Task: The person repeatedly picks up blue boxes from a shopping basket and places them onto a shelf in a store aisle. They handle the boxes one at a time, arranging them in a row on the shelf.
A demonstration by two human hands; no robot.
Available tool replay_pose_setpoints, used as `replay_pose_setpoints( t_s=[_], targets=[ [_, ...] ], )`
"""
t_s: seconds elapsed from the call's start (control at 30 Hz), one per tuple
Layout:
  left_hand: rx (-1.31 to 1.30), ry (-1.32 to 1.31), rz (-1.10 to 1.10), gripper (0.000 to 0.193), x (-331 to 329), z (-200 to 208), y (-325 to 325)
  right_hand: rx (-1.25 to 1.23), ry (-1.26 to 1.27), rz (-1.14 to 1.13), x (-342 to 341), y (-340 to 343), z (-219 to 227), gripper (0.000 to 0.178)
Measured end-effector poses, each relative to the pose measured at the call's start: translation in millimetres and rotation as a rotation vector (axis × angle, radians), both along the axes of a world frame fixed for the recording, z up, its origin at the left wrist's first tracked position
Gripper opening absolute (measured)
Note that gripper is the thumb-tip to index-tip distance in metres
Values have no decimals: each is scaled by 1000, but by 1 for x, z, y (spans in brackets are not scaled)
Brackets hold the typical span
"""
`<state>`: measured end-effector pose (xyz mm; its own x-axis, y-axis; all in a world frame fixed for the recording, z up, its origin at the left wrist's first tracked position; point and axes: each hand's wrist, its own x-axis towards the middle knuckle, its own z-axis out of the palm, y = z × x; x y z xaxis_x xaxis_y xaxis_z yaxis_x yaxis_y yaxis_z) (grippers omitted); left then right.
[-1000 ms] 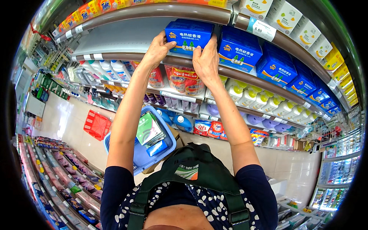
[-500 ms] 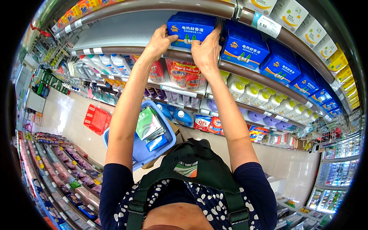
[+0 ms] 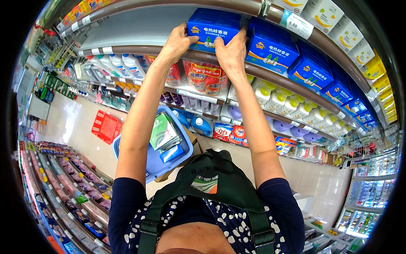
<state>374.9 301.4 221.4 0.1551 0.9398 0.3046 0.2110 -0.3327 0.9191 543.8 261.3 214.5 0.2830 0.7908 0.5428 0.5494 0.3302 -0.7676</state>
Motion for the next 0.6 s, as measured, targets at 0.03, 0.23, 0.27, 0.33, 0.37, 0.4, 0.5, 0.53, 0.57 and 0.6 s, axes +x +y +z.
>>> replay_pose_setpoints(
  t_s=[0.03,0.23,0.27,0.33,0.37,0.4,0.5,0.53,0.57,0.6],
  targets=[
    [44,42,22,35,-1,-1,-1,-9,-10,-8,-2,-1,-1,73],
    [281,242,217,35,1,-17,14,55,0,58,-9,-12,0,81],
    [214,207,76,53,-3,-16,9,121,-67,29,-3,-12,-8,82],
    [500,170,192,71,-7,-24,-17,253,-290,-97,-11,-33,-17,84],
    [551,199,213,71,-19,-31,-32,343,-299,-74,-17,-47,-28,82],
    [675,184,303,50,-26,-29,-59,426,-259,23,-23,-66,-34,78],
    [553,173,310,23,-74,-63,-129,403,-339,353,-51,-111,-74,59],
    [419,169,331,19,-93,-86,-152,208,-325,563,-62,-120,-98,52],
    [284,155,327,16,-109,-111,-174,1,-312,743,-69,-129,-123,44],
    [64,297,316,15,-128,-132,-198,-80,-357,913,-77,-133,-148,40]
  ],
)
